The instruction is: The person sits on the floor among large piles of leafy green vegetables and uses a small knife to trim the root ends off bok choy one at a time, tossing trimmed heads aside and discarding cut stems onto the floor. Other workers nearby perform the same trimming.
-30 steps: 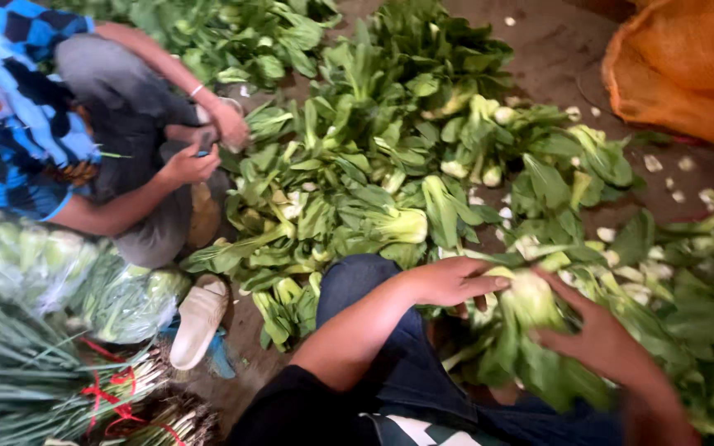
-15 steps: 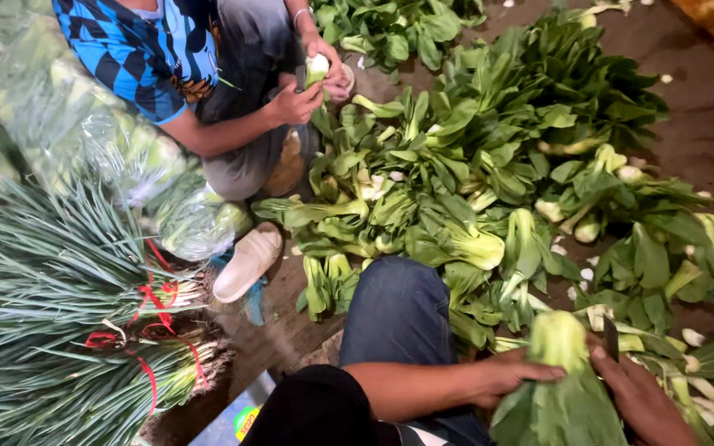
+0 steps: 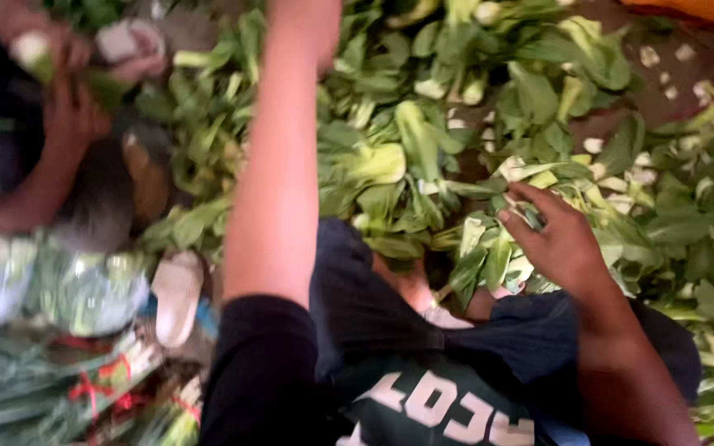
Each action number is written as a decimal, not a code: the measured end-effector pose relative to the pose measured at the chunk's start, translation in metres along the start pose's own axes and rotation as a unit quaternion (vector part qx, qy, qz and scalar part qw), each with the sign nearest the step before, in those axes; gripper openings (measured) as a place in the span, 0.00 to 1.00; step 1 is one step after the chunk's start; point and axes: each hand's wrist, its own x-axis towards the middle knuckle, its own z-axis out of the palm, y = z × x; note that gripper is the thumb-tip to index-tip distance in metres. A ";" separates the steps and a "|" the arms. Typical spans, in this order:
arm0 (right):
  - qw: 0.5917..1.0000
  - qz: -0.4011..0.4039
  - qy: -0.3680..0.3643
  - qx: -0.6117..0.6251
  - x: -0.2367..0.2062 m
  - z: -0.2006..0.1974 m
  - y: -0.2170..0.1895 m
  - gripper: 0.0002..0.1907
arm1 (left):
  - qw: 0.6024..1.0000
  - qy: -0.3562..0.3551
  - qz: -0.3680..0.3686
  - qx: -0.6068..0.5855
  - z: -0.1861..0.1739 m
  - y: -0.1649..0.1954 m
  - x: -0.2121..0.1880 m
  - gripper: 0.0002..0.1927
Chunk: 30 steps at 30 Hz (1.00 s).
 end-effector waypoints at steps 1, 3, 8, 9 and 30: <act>1.000 0.013 0.014 0.003 -0.004 -0.008 -0.006 0.23 | 0.997 -0.016 -0.019 0.074 0.014 -0.027 -0.017 0.33; 0.999 0.014 0.039 -0.008 -0.012 -0.026 -0.018 0.22 | 0.981 -0.055 -0.069 0.174 0.045 -0.078 -0.049 0.34; 0.998 0.007 0.052 -0.021 -0.013 -0.050 -0.026 0.21 | 0.911 0.077 0.015 0.406 0.110 -0.177 -0.107 0.37; 0.998 0.017 0.050 -0.018 -0.012 -0.046 -0.022 0.22 | 0.910 0.077 -0.055 0.403 0.115 -0.193 -0.109 0.36; 0.972 -0.120 0.101 -0.172 -0.038 -0.029 -0.002 0.32 | 0.957 -0.251 0.022 0.146 0.099 0.076 -0.224 0.34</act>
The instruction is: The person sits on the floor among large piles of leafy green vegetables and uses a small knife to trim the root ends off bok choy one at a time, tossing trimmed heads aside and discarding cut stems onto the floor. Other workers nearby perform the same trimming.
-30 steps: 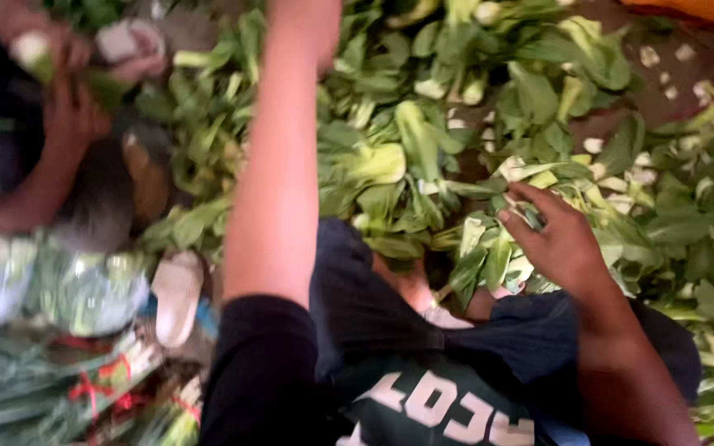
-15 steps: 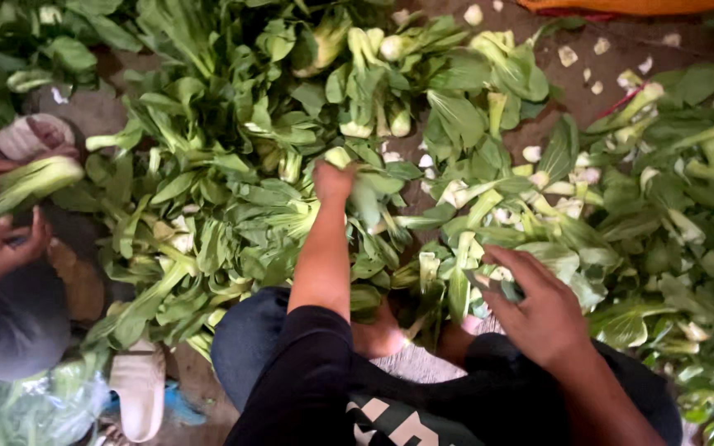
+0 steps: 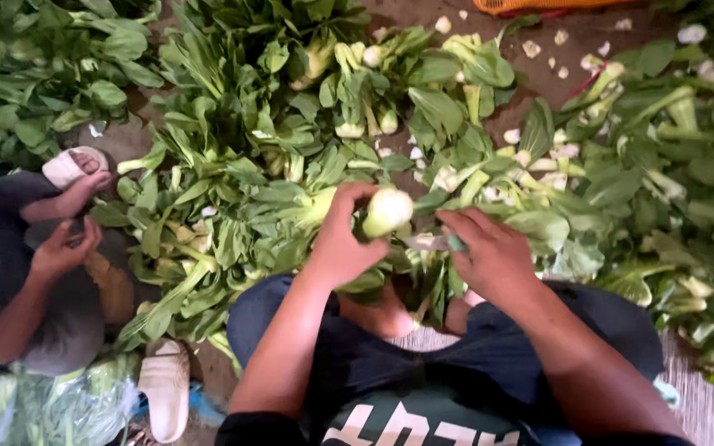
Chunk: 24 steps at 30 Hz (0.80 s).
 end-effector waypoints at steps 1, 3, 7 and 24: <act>1.000 -0.014 0.000 -0.004 -0.004 0.001 -0.004 0.33 | 0.999 0.007 0.038 0.024 0.000 0.012 -0.011 0.35; 0.999 -0.034 0.001 -0.016 -0.012 0.002 -0.011 0.36 | 0.996 0.007 0.074 0.042 0.003 0.027 -0.028 0.36; 0.998 -0.048 0.016 -0.043 -0.020 -0.001 -0.018 0.38 | 0.997 -0.008 0.065 0.035 0.017 0.033 -0.043 0.36; 0.997 0.033 -0.040 -0.061 -0.019 0.004 -0.002 0.28 | 0.993 -0.017 0.117 0.016 0.038 0.029 -0.039 0.32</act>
